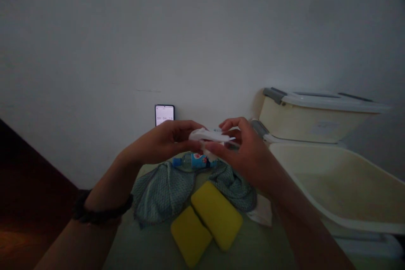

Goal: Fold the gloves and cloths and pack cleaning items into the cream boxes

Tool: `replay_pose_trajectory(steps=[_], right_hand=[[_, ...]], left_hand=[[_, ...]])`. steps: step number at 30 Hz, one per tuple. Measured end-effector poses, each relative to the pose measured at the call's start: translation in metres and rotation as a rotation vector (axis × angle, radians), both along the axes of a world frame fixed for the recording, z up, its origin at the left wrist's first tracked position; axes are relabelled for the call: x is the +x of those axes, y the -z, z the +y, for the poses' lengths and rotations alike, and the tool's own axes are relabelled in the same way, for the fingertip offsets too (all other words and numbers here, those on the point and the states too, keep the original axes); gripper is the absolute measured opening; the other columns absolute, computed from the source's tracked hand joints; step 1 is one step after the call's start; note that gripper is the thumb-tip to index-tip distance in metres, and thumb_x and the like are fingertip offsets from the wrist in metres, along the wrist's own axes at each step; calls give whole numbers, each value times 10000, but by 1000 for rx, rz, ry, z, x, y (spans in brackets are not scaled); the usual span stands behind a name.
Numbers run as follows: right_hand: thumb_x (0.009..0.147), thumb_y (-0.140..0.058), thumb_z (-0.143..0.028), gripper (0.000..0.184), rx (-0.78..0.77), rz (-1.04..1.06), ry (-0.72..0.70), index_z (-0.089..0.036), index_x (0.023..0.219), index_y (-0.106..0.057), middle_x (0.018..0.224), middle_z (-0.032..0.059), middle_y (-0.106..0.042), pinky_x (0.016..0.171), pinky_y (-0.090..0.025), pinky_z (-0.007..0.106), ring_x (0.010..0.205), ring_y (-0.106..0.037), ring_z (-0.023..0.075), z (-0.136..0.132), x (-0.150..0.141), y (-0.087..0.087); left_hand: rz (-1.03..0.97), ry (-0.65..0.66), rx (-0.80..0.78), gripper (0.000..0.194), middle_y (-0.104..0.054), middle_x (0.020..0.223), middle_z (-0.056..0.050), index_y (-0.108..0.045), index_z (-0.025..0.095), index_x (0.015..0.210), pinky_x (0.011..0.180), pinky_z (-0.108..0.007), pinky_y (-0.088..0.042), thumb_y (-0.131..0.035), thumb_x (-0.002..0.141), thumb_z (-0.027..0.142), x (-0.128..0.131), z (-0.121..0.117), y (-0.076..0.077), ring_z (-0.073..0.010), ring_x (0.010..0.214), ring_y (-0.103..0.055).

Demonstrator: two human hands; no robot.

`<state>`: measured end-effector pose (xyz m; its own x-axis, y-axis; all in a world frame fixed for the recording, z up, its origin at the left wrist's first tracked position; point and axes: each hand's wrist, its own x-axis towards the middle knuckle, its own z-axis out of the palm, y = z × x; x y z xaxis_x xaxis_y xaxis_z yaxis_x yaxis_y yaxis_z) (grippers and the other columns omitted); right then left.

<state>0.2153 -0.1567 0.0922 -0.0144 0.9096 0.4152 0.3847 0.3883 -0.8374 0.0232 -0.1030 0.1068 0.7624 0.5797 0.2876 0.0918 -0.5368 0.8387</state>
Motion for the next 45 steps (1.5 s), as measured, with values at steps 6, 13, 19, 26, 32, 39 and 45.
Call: replay_pose_trajectory(steps=[6, 13, 19, 26, 32, 39, 45], right_hand=[[640, -734, -366, 574, 131, -17, -14, -227, 1070, -379, 1076, 67, -494, 618, -506, 271, 781, -552, 136, 0, -12, 4], [686, -666, -505, 551, 62, -98, -23, -212, 1083, -420, 954, 50, -514, 630, -500, 280, 815, -546, 163, 5, 2, 3], [892, -409, -416, 275, 36, -363, 43, -183, 960, -538, 973, 84, -563, 801, -453, 346, 902, -551, 185, 9, 20, 1], [908, -355, -252, 256, -203, -127, -219, -204, 1031, -574, 986, 66, -659, 747, -504, 332, 817, -633, 152, 7, 28, -2], [839, -528, -238, 286, -55, -2, -317, -239, 1121, -578, 1065, 38, -654, 819, -486, 317, 982, -603, 160, 0, 14, -8], [908, -416, -349, 286, 336, -173, -67, -198, 709, -554, 659, -17, -524, 604, -391, 249, 644, -499, 109, 1, 3, -6], [813, -547, -403, 445, 347, -120, 209, -210, 519, -276, 524, -66, -258, 507, -260, 265, 503, -283, 92, 0, 7, -9]], left_hand=[[159, 38, 321, 223, -715, 847, -46, -637, 134, 1001, 682, -194, -484, -531, 807, 103, 16, -9, -3, -131, 761, -656], [115, -207, 410, 222, -719, 744, -2, -668, 163, 997, 581, -164, -463, -589, 792, 199, 8, -3, -5, -107, 640, -643], [30, -433, 416, 211, -716, 774, 5, -690, 189, 945, 624, -186, -481, -632, 763, 279, -2, 6, -3, -118, 663, -641], [-318, -586, 76, 216, -694, 747, -26, -664, 153, 901, 635, -230, -512, -677, 716, 263, -31, 34, 13, -120, 614, -624], [-404, -545, -289, 281, -682, 705, -36, -626, 113, 915, 581, -211, -515, -670, 735, 324, -34, 47, 26, -112, 586, -642], [-331, -392, -217, 271, -714, 872, -48, -610, 139, 853, 686, -286, -557, -746, 648, 253, -15, 39, 24, -145, 699, -675], [-188, -451, 255, 252, -725, 910, -61, -683, 155, 949, 703, -244, -528, -695, 715, 248, -5, 21, 11, -152, 775, -659]])
